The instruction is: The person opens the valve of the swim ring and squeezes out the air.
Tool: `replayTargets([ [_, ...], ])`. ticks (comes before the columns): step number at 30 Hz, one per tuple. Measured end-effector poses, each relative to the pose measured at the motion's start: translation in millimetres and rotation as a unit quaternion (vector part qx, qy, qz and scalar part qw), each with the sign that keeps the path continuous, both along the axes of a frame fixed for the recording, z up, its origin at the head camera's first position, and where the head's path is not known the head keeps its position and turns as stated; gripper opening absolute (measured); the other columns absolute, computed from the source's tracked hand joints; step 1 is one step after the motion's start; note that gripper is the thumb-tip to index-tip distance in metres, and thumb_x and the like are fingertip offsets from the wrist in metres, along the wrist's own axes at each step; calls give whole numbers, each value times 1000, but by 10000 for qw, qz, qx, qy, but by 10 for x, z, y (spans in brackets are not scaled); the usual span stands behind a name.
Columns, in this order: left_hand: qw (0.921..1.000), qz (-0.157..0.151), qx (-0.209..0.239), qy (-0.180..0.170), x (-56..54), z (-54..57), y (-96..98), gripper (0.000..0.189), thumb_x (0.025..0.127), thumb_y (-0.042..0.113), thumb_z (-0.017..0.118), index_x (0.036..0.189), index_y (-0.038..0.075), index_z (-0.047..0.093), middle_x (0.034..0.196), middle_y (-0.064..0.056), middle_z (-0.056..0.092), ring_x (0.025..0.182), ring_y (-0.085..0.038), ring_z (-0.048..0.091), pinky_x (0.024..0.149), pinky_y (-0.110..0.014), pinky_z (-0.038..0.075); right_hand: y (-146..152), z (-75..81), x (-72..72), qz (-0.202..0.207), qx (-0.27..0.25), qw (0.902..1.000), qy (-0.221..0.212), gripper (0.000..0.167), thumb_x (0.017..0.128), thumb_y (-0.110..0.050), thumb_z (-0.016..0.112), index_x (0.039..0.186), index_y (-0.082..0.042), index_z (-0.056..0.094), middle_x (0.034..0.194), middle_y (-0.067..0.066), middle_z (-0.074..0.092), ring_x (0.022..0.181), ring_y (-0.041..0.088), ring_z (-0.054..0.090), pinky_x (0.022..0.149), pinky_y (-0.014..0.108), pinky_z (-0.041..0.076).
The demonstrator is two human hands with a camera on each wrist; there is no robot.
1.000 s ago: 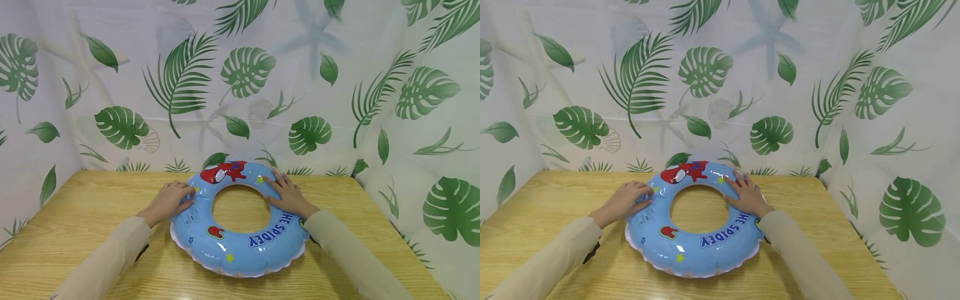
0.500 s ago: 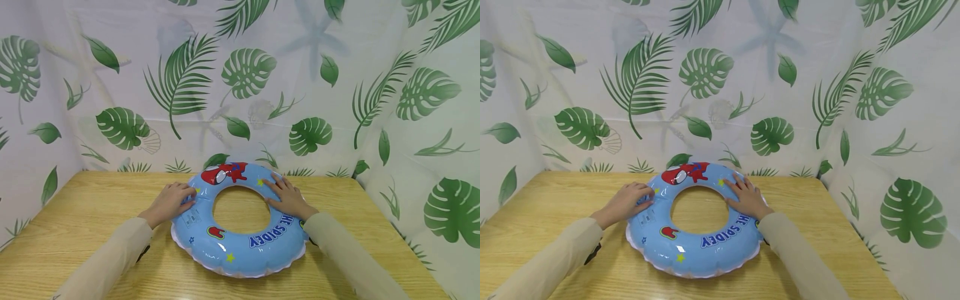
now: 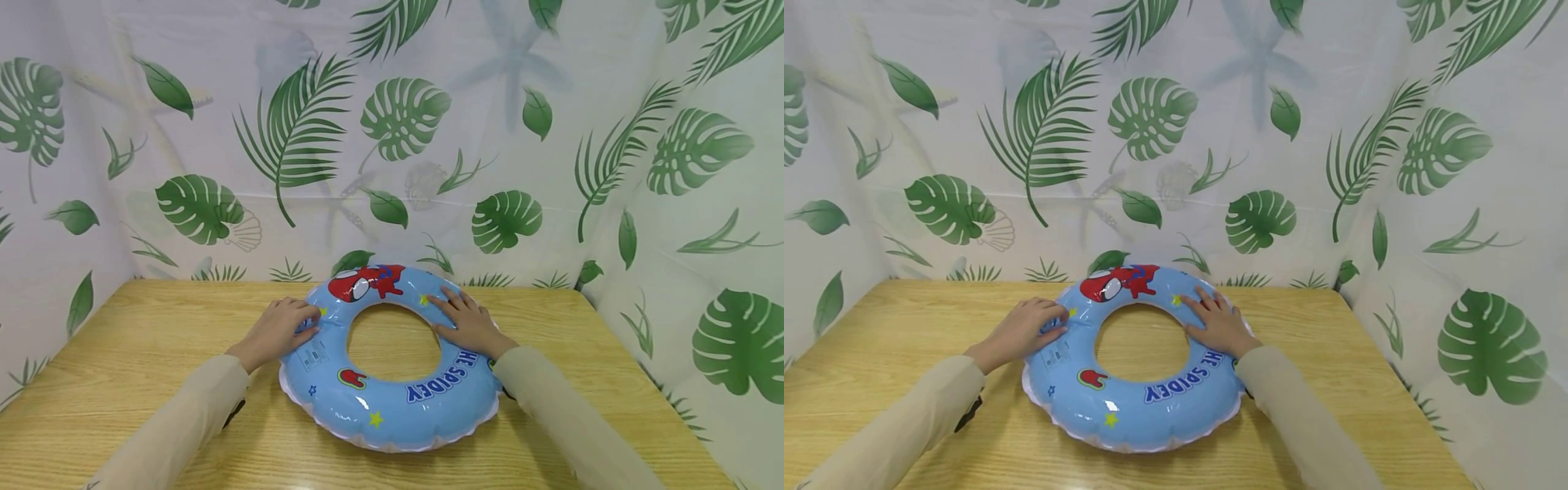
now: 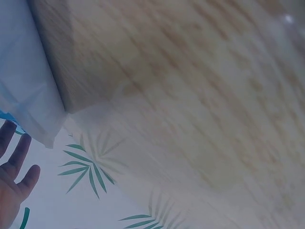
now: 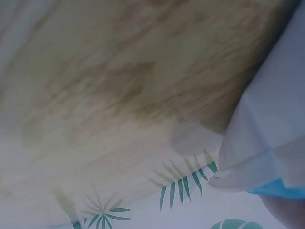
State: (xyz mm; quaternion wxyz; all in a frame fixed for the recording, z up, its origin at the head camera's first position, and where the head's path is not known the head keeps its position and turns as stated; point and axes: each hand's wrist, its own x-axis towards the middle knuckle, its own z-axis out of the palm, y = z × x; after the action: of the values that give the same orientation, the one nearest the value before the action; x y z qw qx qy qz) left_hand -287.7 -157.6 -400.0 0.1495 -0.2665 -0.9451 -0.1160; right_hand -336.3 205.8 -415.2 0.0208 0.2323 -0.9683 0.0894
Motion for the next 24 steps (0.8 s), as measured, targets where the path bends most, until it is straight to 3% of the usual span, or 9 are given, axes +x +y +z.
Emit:
replayTargets([
  [24,9999,-32,164,-15,1,-16,9,12,84,22,65,93,14,63,96,-3,66,99,-29,56,83,-46,44,-32,15,7,16,128,9996,-253,57,92,-43,44,144,-23,28,153,13,17,135,49,16,98,72,17],
])
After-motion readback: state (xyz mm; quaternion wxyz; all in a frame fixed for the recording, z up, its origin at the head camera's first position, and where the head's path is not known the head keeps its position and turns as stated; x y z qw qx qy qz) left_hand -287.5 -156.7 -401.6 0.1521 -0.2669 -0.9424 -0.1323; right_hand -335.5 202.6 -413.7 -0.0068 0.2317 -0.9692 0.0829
